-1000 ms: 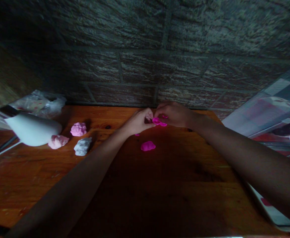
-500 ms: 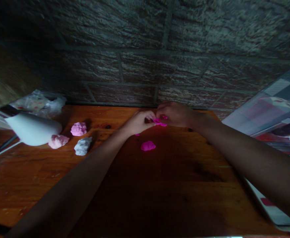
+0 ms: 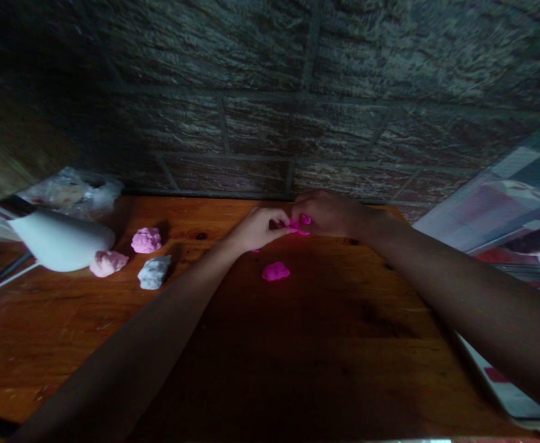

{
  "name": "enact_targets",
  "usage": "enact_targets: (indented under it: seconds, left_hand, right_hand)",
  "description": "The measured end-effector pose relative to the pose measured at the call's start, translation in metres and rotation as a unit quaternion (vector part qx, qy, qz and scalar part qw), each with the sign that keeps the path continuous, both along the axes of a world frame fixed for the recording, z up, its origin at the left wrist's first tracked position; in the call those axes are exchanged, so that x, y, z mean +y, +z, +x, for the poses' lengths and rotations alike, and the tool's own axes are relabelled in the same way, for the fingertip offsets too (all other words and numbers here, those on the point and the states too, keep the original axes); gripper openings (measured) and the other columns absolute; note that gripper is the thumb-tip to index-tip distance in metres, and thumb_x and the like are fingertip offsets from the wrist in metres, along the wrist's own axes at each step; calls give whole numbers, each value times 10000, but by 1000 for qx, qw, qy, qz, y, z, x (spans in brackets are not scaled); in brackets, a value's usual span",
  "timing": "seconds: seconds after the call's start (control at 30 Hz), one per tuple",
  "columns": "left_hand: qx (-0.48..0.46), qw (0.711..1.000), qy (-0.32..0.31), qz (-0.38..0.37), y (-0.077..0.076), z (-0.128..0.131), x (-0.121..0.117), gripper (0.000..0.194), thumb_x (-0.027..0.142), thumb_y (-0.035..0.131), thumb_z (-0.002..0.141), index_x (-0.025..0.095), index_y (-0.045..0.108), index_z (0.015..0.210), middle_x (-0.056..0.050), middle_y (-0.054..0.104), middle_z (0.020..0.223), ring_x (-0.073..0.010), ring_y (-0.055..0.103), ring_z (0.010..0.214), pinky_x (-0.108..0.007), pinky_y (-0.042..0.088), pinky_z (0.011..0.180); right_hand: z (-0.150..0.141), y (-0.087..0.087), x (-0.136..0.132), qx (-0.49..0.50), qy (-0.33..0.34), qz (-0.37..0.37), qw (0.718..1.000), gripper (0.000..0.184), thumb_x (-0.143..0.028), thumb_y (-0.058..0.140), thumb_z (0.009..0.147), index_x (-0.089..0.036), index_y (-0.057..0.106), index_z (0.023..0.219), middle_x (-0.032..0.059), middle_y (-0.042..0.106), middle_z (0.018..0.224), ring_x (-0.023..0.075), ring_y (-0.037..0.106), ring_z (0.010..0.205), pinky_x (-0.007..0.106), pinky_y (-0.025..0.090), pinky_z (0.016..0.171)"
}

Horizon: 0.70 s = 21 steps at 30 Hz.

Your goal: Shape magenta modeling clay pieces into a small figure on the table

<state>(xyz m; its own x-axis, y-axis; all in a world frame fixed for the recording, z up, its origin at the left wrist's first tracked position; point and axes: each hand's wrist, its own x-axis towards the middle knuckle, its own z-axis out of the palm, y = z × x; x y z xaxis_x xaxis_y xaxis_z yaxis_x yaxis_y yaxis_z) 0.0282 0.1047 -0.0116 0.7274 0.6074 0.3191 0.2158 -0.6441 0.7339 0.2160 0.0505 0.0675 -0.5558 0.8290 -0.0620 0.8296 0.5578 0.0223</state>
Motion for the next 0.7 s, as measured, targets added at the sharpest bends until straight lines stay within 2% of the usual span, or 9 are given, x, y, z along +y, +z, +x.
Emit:
enact_targets:
  seconds: [0.13, 0.33, 0.47, 0.57, 0.63, 0.7]
  left_hand:
    - [-6, 1000, 2, 9, 1, 0, 0, 35, 128, 744, 845, 156, 733, 863, -42, 787, 879, -140, 702, 777, -264, 532, 760]
    - [-4, 1000, 3, 14, -1, 0, 1, 56, 136, 747, 844, 165, 740, 892, -34, 783, 855, -139, 704, 768, -254, 527, 735]
    - [-9, 1000, 0, 11, -2, 0, 1, 75, 137, 755, 832, 163, 735, 900, -42, 786, 883, -142, 707, 790, -262, 533, 757]
    - [-17, 1000, -5, 2, -3, 0, 2, 84, 134, 751, 822, 163, 724, 896, -39, 782, 892, -142, 703, 790, -263, 536, 755]
    - [-19, 1000, -10, -6, -3, -1, 3, 100, 128, 751, 808, 165, 717, 893, -35, 775, 888, -140, 699, 785, -257, 533, 740]
    - [-19, 1000, -13, -15, -4, -1, 4, 123, 125, 759, 790, 165, 711, 896, -29, 765, 872, -138, 694, 779, -247, 525, 717]
  right_hand:
    - [1, 1, 1, 15, 8, -14, 1000, 115, -114, 683, 879, -178, 765, 929, 66, 726, 911, 196, 657, 858, 288, 452, 777]
    - [4, 0, 0, 36, 27, -24, 999, 157, -83, 651, 888, -187, 765, 858, 60, 739, 889, 189, 661, 842, 291, 455, 803]
    - [7, -2, -2, 50, -6, -17, 999, 154, -101, 687, 868, -187, 774, 961, 85, 763, 988, 219, 693, 923, 298, 470, 802]
    - [14, 1, -5, 104, -25, -21, 994, 193, -168, 711, 870, -185, 768, 1054, 94, 775, 1050, 242, 716, 971, 331, 504, 856]
    - [20, 3, -10, 160, -64, -12, 985, 263, -228, 736, 858, -201, 759, 1119, 92, 779, 1117, 264, 724, 1016, 375, 528, 908]
    - [23, 0, -16, 233, -131, 5, 964, 376, -253, 767, 829, -208, 731, 1200, 102, 766, 1201, 285, 721, 1074, 416, 548, 944]
